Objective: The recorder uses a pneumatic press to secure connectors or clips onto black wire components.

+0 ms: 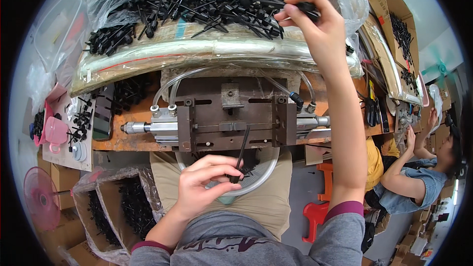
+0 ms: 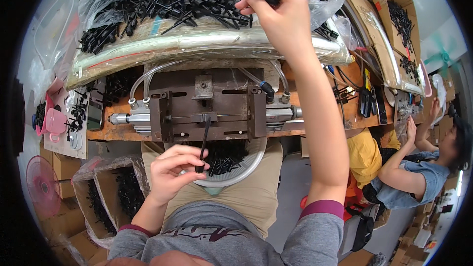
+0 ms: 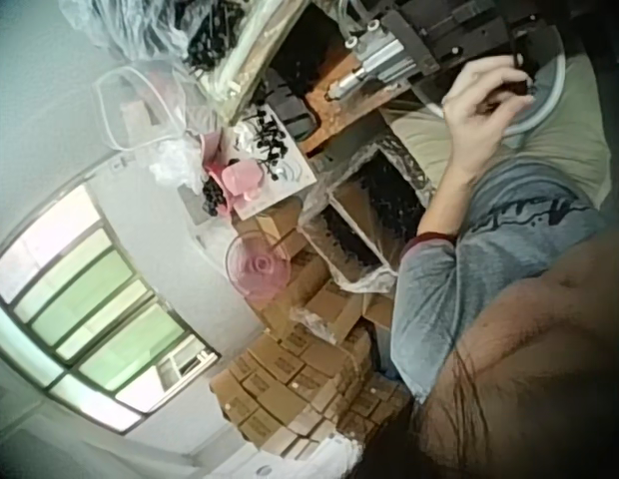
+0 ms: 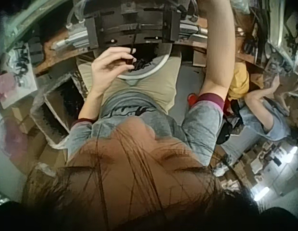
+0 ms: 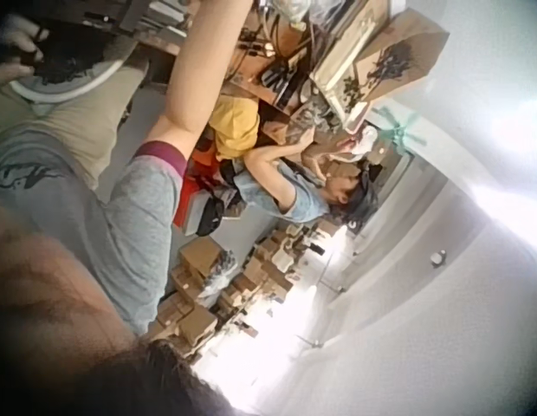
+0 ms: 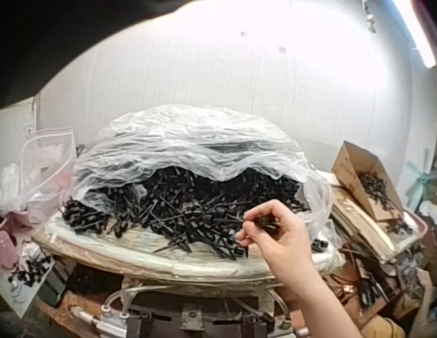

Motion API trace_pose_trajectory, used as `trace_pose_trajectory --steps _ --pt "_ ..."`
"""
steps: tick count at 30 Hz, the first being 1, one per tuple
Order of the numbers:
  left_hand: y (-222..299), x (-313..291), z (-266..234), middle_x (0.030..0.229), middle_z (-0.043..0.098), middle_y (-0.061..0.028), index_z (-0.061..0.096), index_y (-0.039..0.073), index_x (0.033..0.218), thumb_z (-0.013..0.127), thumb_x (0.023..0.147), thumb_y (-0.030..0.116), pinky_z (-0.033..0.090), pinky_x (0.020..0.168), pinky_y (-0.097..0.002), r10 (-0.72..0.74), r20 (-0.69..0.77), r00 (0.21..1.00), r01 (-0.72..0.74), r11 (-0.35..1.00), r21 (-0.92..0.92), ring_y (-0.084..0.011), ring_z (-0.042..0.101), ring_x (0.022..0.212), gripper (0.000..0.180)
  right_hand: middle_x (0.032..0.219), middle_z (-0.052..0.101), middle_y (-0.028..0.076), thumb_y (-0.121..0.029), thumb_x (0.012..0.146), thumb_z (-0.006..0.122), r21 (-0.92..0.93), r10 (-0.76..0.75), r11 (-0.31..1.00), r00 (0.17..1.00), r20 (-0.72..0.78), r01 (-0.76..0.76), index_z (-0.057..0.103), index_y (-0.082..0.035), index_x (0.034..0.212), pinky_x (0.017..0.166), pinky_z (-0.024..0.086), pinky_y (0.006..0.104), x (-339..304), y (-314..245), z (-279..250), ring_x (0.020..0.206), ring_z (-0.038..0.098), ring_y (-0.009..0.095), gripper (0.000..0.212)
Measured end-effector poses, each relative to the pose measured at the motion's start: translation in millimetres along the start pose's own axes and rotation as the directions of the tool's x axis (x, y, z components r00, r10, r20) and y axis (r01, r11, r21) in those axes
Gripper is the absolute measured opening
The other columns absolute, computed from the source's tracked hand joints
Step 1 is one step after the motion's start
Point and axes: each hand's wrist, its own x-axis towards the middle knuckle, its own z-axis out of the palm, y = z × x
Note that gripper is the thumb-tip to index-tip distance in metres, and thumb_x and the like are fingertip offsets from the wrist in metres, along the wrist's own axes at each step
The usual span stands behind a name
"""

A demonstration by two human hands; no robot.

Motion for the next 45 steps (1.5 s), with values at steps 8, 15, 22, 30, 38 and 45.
trace_pose_trajectory --steps 8,15,22,30,38,45 --pt "-7 -15 -17 0.109 0.062 -0.023 0.065 -0.01 0.099 0.064 0.076 -0.019 0.059 0.084 -0.0384 -0.137 0.061 0.989 0.149 0.858 -0.492 -0.0317 0.066 0.098 0.025 0.106 0.065 0.009 -0.008 0.079 0.068 -0.704 -0.315 0.605 0.923 0.219 0.373 0.064 -0.006 0.103 0.09 0.045 0.0366 4 26 -4 0.104 0.061 0.024 0.025" --pt "-1 -17 -22 0.106 0.065 -0.0228 0.067 -0.01 0.097 0.067 0.073 -0.017 0.059 0.083 -0.0382 -0.089 0.079 0.993 0.113 0.913 -0.391 -0.03 0.067 0.096 0.026 0.104 0.064 0.014 0.005 0.077 0.061 -0.41 -0.283 0.854 0.947 0.153 0.321 0.062 0.002 0.105 0.084 0.047 0.0351 -115 -56 44 0.094 0.062 0.027 0.028" --pt "-1 -16 -12 0.095 0.07 -0.0154 0.071 -0.002 0.093 0.077 0.069 -0.006 0.057 0.075 -0.0319 -0.008 0.081 0.997 0.013 0.998 -0.063 -0.0224 0.069 0.088 0.026 0.086 0.064 0.005 -0.004 0.089 0.064 0.469 0.547 0.652 0.797 0.254 -0.596 0.062 0.005 0.099 0.057 0.046 0.0191 -180 -72 60 0.067 0.059 0.006 0.013" --pt "24 -2 27 0.083 0.069 -0.0094 0.071 0.002 0.086 0.083 0.064 0.003 0.054 0.057 -0.0284 0.401 0.128 0.907 -0.418 0.822 0.386 -0.0194 0.067 0.068 0.024 0.085 0.063 0.015 0.0 0.089 0.061 0.587 0.48 0.72 0.877 -0.035 -0.371 0.064 0.008 0.088 0.052 0.041 0.0204 -198 -78 46 0.056 0.052 0.009 0.009" --pt "25 -18 24 0.094 0.069 -0.0078 0.067 0.001 0.091 0.069 0.078 0.004 0.056 0.069 -0.0311 0.438 0.476 0.763 -0.506 0.862 0.017 -0.022 0.067 0.082 0.013 0.079 0.054 0.003 -0.01 0.096 0.053 0.791 0.59 0.607 0.625 -0.511 0.075 0.055 -0.002 0.099 0.05 0.039 0.0201 -180 -84 31 0.062 0.047 0.007 0.009" --pt "61 -10 -66 0.092 0.07 -0.0092 0.072 0.005 0.088 0.082 0.065 0.008 0.054 0.072 -0.0307 0.474 0.005 0.881 -0.335 0.616 0.713 -0.021 0.068 0.082 0.025 0.077 0.052 0.008 -0.011 0.091 0.058 0.393 0.22 0.92 0.824 -0.523 0.004 0.055 0.003 0.079 0.045 0.035 0.0201 -195 -76 33 0.054 0.045 0.01 0.019"
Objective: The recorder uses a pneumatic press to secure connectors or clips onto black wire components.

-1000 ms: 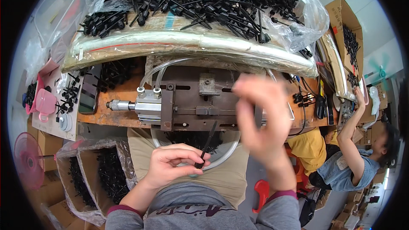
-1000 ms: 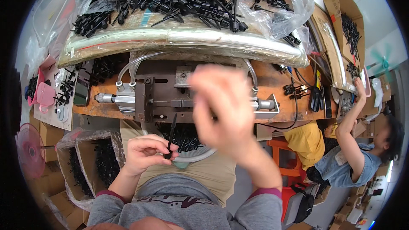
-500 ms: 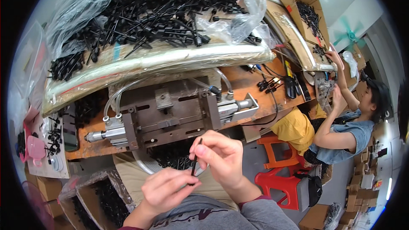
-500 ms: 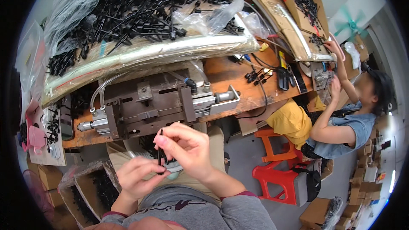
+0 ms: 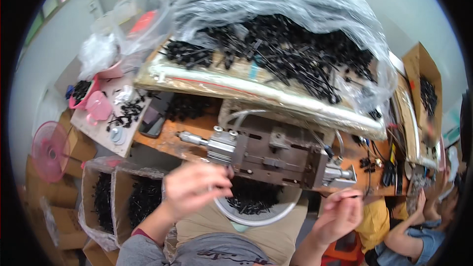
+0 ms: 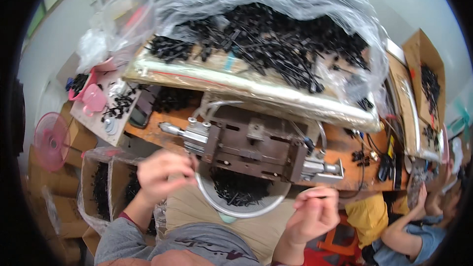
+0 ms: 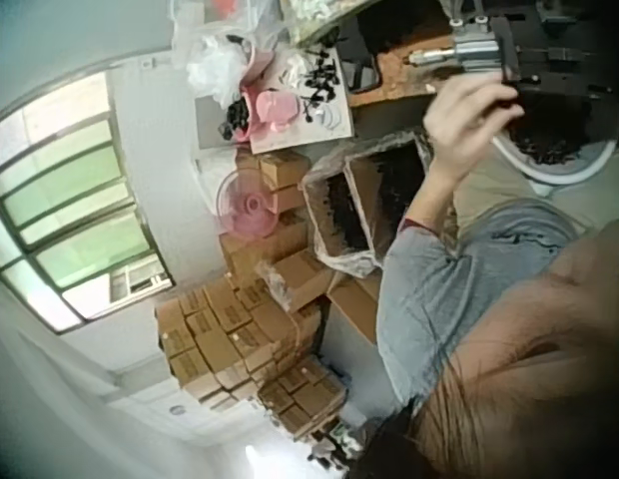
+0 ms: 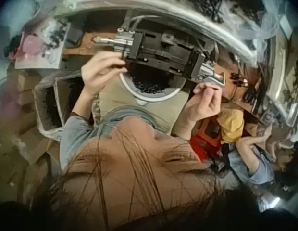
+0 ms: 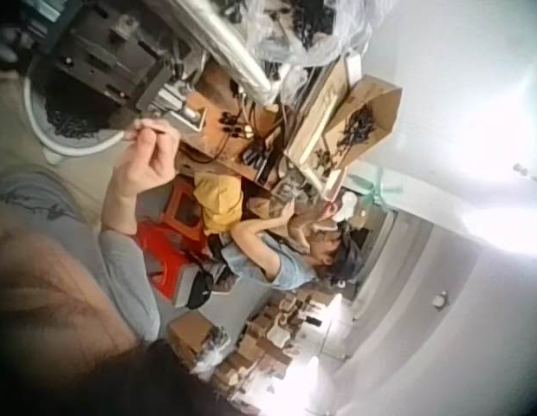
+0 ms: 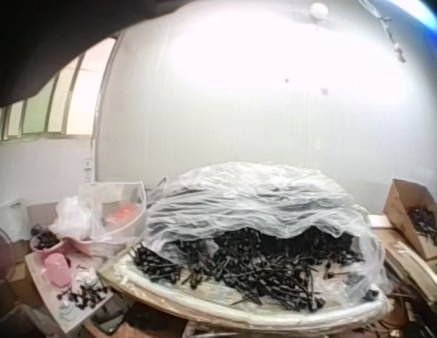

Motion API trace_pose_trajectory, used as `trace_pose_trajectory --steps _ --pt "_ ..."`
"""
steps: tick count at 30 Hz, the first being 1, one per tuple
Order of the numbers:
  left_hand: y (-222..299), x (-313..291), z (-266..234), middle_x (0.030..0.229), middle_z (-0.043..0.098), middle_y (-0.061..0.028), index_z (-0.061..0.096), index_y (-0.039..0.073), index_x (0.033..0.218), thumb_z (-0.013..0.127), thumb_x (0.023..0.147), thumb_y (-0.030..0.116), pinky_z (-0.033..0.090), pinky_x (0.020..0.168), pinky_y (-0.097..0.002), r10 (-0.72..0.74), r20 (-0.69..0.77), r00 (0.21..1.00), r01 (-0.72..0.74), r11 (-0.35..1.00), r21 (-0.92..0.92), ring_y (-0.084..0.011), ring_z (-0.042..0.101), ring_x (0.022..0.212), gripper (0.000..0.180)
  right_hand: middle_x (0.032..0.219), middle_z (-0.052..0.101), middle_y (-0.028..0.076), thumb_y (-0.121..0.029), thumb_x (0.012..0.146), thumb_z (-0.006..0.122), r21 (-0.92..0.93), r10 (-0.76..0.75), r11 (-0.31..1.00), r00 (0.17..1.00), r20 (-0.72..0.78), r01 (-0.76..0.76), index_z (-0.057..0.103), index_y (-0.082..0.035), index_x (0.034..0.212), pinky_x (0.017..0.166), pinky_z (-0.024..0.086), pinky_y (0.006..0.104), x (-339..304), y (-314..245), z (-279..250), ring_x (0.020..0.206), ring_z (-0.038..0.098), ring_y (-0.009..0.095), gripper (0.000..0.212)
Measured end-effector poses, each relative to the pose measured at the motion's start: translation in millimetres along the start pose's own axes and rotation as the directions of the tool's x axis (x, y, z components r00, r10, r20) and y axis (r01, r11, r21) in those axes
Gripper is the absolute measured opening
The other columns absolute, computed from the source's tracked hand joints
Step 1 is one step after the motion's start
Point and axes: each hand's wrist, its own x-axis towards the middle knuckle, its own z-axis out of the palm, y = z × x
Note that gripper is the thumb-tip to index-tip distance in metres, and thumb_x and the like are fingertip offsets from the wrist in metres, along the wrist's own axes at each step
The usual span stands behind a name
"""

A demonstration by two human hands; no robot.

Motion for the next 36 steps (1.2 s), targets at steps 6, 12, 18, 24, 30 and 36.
trace_pose_trajectory --steps 6,12,18,24,30,36 --pt "-36 107 -99 0.095 0.069 -0.0097 0.07 0.004 0.096 0.075 0.072 0.002 0.048 0.079 -0.0331 0.371 -0.435 0.821 -0.04 0.796 0.604 -0.0204 0.062 0.089 0.025 0.084 0.056 0.012 -0.001 0.086 0.058 -0.064 0.2 0.979 0.977 0.07 -0.196 0.058 0.005 0.083 0.046 0.041 0.0194 -37 26 -11 0.058 0.052 0.012 0.007" --pt "-75 173 -152 0.119 0.064 -0.0125 0.057 0.008 0.129 0.073 0.08 0.016 0.044 0.095 -0.0351 0.109 -0.516 0.85 0.223 0.812 0.539 -0.0198 0.06 0.106 0.052 0.084 0.061 0.018 0.004 0.084 0.057 -0.022 0.247 0.969 0.963 0.11 -0.246 0.06 0.009 0.086 0.049 0.046 0.0222 -51 27 -13 0.054 0.057 0.017 0.007" --pt "-8 108 -16 0.125 0.061 -0.0139 0.049 0.004 0.134 0.075 0.069 -0.002 0.049 0.087 -0.0315 -0.105 -0.013 0.994 0.105 0.993 0.049 -0.0187 0.063 0.094 0.07 0.086 0.067 0.023 -0.004 0.087 0.057 0.052 0.214 0.976 0.974 -0.08 -0.21 0.055 0.007 0.114 0.049 0.05 0.029 -24 26 -43 0.053 0.06 0.021 0.029" --pt "20 44 26 0.112 0.067 -0.0155 0.055 0.0 0.122 0.08 0.061 0.0 0.049 0.07 -0.0312 0.095 0.31 0.946 -0.104 0.995 0.013 -0.0211 0.065 0.077 0.066 0.094 0.067 0.019 -0.003 0.094 0.054 -0.159 0.092 0.977 0.954 -0.286 -0.142 0.056 0.005 0.108 0.06 0.051 0.0271 16 26 -87 0.065 0.064 0.018 0.016" --pt "28 22 52 0.099 0.07 -0.0136 0.059 0.0 0.113 0.078 0.066 0.004 0.048 0.061 -0.0303 0.169 0.328 0.929 -0.119 0.979 -0.167 -0.0216 0.066 0.068 0.051 0.087 0.064 0.01 -0.007 0.091 0.062 -0.417 0.061 0.885 0.94 -0.334 -0.206 0.056 0.004 0.107 0.059 0.051 0.0239 56 54 -164 0.068 0.06 0.011 0.02" --pt "31 4 60 0.097 0.071 -0.0132 0.059 0.001 0.112 0.077 0.069 0.007 0.048 0.059 -0.0293 0.153 0.335 0.93 -0.089 0.976 -0.198 -0.021 0.066 0.067 0.047 0.076 0.063 0.006 -0.005 0.084 0.071 -0.442 0.059 0.874 0.947 -0.317 -0.202 0.053 0.003 0.113 0.054 0.049 0.0226 105 63 -185 0.061 0.06 0.01 0.035"
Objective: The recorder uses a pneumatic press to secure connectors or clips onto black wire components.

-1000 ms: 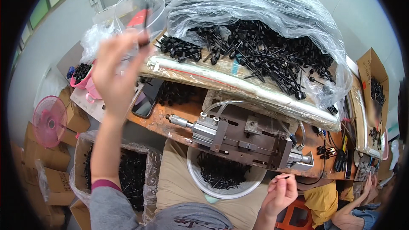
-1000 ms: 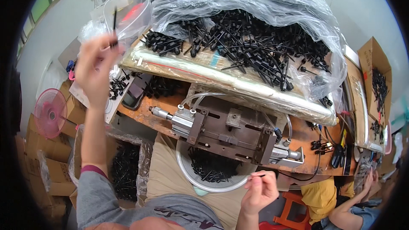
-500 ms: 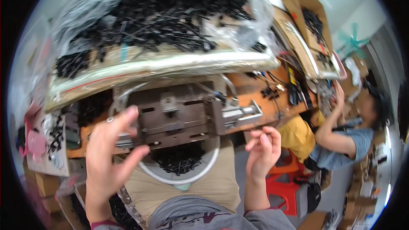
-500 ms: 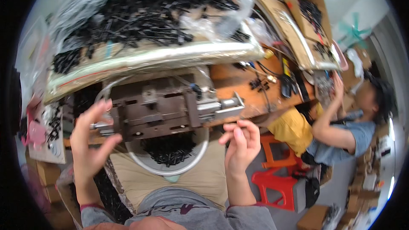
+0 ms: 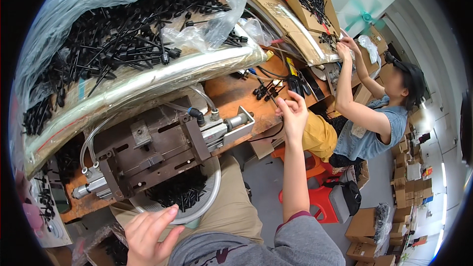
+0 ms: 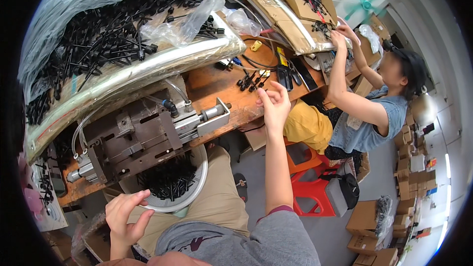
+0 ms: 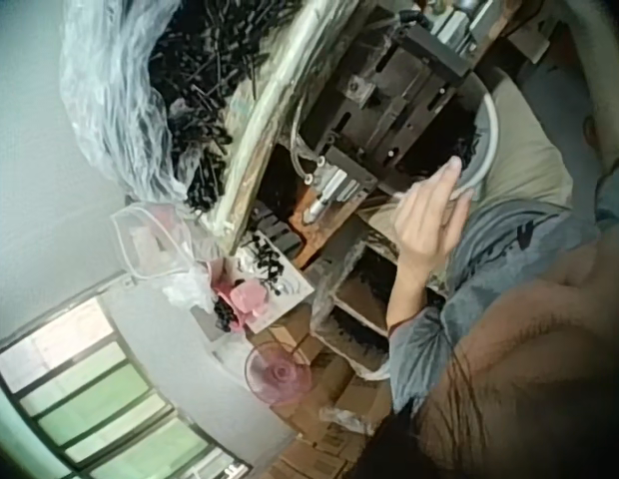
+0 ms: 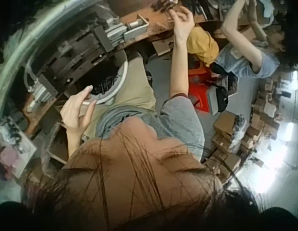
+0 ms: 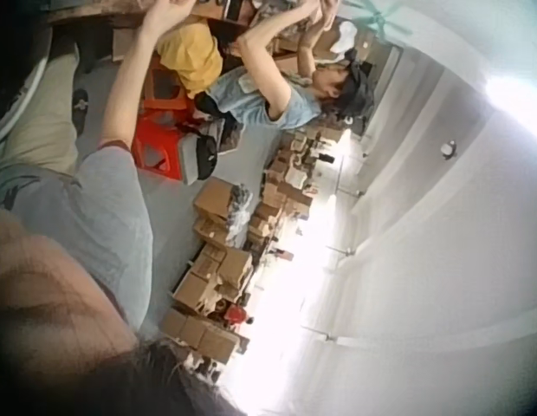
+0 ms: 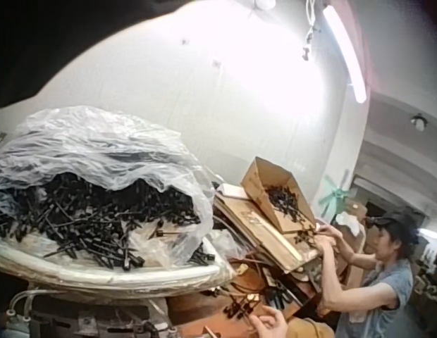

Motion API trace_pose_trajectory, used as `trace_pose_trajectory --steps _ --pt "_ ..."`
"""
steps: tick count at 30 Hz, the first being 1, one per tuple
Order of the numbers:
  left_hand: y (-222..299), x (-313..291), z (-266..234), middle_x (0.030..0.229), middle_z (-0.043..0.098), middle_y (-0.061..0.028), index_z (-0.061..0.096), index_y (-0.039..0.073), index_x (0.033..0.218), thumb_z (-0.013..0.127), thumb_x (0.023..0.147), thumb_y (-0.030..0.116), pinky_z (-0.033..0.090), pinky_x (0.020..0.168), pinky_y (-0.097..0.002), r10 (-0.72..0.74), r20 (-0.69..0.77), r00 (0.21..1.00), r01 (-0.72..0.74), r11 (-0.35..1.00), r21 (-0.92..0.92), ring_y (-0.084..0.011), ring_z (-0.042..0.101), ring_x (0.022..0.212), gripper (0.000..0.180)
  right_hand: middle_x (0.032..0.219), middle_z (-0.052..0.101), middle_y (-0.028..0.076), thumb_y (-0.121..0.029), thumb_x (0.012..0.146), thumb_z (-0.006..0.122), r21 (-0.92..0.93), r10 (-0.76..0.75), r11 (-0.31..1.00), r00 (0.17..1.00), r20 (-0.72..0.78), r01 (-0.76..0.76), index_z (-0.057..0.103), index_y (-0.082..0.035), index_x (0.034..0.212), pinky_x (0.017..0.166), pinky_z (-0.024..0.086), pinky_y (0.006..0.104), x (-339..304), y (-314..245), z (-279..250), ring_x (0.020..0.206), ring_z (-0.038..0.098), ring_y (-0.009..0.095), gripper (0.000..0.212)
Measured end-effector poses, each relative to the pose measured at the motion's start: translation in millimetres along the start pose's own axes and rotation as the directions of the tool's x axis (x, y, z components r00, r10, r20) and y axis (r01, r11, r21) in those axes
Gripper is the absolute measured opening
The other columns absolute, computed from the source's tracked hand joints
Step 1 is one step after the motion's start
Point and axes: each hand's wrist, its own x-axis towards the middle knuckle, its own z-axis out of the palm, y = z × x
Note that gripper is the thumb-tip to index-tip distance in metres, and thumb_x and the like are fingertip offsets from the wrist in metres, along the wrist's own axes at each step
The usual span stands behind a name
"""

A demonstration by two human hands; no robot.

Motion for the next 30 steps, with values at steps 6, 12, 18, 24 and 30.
trace_pose_trajectory --steps 6,12,18,24,30 --pt "4 -4 17 0.094 0.071 -0.0136 0.058 0.001 0.114 0.078 0.068 0.005 0.049 0.059 -0.0282 -0.032 0.001 1.0 0.032 0.999 -0.016 -0.0204 0.066 0.066 0.05 0.073 0.064 0.006 -0.005 0.082 0.072 -0.176 0.07 0.983 0.995 0.074 -0.056 0.057 0.004 0.11 0.049 0.047 0.0218 29 27 -4 0.056 0.06 0.01 0.032" --pt "9 -9 25 0.093 0.071 -0.0133 0.059 0.002 0.115 0.078 0.068 0.003 0.05 0.062 -0.0284 -0.102 -0.022 0.995 0.101 0.994 -0.05 -0.0208 0.066 0.066 0.051 0.077 0.066 0.009 -0.009 0.087 0.068 -0.071 0.007 0.997 0.999 -0.038 -0.009 0.061 0.002 0.096 0.05 0.045 0.0204 11 13 -2 0.055 0.057 0.008 0.016" --pt "5 5 45 0.109 0.066 -0.0183 0.063 -0.001 0.111 0.08 0.066 0.004 0.051 0.078 -0.0331 -0.071 -0.022 0.997 0.069 0.992 -0.108 -0.0282 0.064 0.092 0.048 0.079 0.066 0.011 -0.007 0.088 0.064 0.351 0.196 0.86 0.875 0.442 -0.37 0.061 0.001 0.098 0.05 0.045 0.0201 -91 -63 4 0.055 0.058 0.009 0.013" --pt "7 22 57 0.103 0.067 -0.0148 0.067 -0.002 0.106 0.077 0.069 -0.002 0.055 0.07 -0.0314 -0.013 -0.09 0.996 -0.002 0.987 -0.162 -0.0256 0.067 0.084 0.038 0.082 0.066 0.011 -0.006 0.09 0.062 0.184 0.301 0.657 0.478 0.825 -0.731 0.06 0.002 0.103 0.051 0.045 0.0209 -149 -76 52 0.054 0.058 0.01 0.016" --pt "10 8 37 0.094 0.065 -0.0093 0.07 0.002 0.099 0.079 0.064 -0.004 0.054 0.071 -0.0285 -0.129 -0.045 0.991 0.12 0.978 -0.168 -0.021 0.064 0.081 0.037 0.087 0.067 0.016 -0.004 0.091 0.06 0.238 0.306 0.681 0.565 0.767 -0.692 0.059 0.004 0.11 0.055 0.049 0.0224 -160 -68 77 0.057 0.06 0.012 0.021"
